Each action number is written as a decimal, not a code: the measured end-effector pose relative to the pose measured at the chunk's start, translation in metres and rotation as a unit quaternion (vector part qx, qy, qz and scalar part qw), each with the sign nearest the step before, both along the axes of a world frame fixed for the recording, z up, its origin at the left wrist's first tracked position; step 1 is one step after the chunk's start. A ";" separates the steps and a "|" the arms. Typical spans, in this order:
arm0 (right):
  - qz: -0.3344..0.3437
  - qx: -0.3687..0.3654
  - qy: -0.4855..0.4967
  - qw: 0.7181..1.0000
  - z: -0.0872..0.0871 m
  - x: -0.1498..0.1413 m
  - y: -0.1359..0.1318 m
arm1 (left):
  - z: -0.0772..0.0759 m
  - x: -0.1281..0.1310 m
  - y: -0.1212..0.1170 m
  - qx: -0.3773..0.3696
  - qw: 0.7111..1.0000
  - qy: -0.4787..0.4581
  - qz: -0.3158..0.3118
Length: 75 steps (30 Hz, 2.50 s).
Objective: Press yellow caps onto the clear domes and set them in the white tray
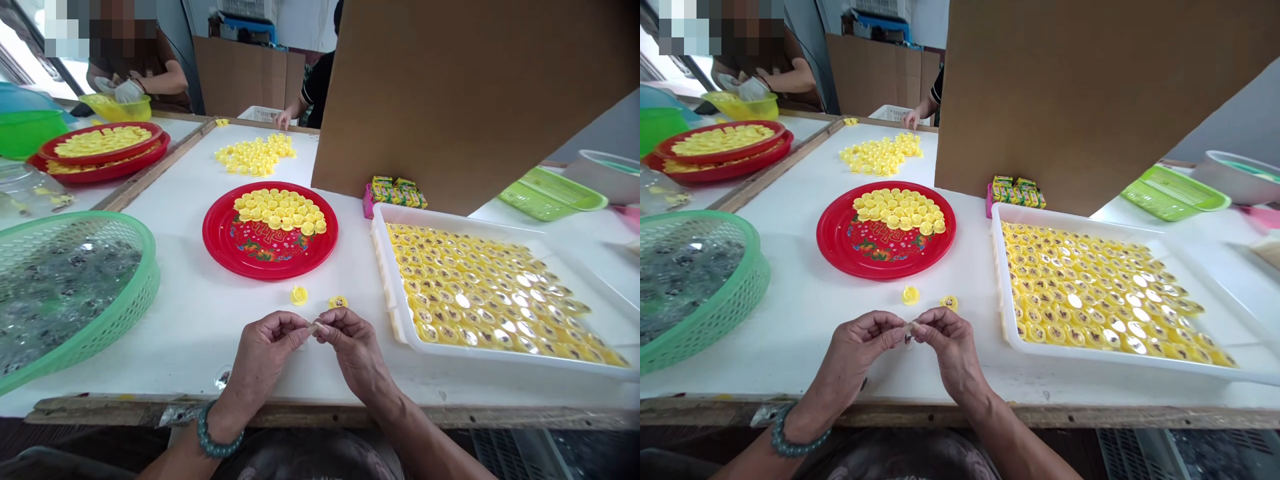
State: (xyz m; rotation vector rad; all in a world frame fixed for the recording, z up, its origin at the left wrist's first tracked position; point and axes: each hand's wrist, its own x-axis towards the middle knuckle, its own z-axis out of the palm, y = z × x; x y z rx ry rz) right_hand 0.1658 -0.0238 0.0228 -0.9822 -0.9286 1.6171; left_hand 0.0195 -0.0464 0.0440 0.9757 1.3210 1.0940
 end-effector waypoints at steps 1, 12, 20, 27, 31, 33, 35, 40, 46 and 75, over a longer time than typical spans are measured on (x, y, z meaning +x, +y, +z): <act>-0.006 0.004 -0.002 1.000 -0.001 -0.001 0.000 | 0.000 0.001 0.000 0.002 1.000 0.001 0.009; 0.103 0.313 -0.353 0.876 0.024 0.019 0.012 | 0.009 -0.018 0.005 0.130 0.970 0.176 -0.103; 0.085 0.341 -0.419 0.837 0.026 0.018 0.011 | -0.004 -0.011 0.013 -0.005 0.998 -0.007 -0.055; 0.056 0.365 -0.489 0.790 0.011 0.004 0.011 | -0.013 -0.007 0.018 -0.032 0.996 -0.055 -0.054; 0.060 0.293 -0.518 0.801 0.012 0.008 0.022 | -0.013 -0.022 0.039 0.093 0.968 0.205 -0.114; 0.055 0.281 -0.525 0.801 0.012 0.012 0.025 | -0.012 -0.027 0.051 0.173 0.913 0.341 -0.142; 0.054 0.277 -0.526 0.802 0.011 0.017 0.025 | -0.012 -0.028 0.060 0.213 0.867 0.407 -0.193; 0.088 0.277 -0.523 0.801 0.007 0.027 0.021 | -0.017 -0.020 0.060 0.215 0.852 0.411 -0.243; 0.157 0.313 -0.547 0.760 0.008 0.028 0.031 | -0.033 -0.014 0.052 0.196 0.905 0.314 -0.209; 0.256 0.375 -0.570 0.685 0.005 0.025 0.053 | -0.046 -0.015 0.065 0.030 0.977 0.052 -0.203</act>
